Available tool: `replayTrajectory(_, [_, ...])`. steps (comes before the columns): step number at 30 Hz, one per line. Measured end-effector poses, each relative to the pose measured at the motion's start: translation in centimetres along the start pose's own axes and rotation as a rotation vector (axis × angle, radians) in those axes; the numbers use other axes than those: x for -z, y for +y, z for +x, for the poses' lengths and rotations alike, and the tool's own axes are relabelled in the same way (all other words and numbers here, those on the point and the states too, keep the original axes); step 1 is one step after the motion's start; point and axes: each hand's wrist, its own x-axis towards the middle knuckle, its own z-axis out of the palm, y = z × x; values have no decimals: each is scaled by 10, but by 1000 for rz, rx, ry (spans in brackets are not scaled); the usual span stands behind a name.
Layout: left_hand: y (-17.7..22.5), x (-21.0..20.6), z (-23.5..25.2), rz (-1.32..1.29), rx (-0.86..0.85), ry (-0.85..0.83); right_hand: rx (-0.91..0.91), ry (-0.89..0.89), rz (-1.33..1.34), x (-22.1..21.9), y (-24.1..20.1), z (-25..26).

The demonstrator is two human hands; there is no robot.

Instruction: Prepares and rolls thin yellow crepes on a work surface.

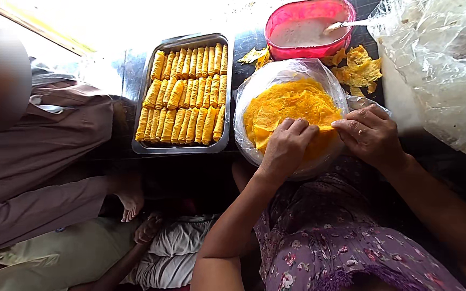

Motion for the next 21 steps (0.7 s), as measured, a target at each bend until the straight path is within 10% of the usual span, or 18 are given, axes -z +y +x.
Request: replayTrajectory(21, [-19,41,-17,-148,132,67,14,-134,132,-16,-35,31])
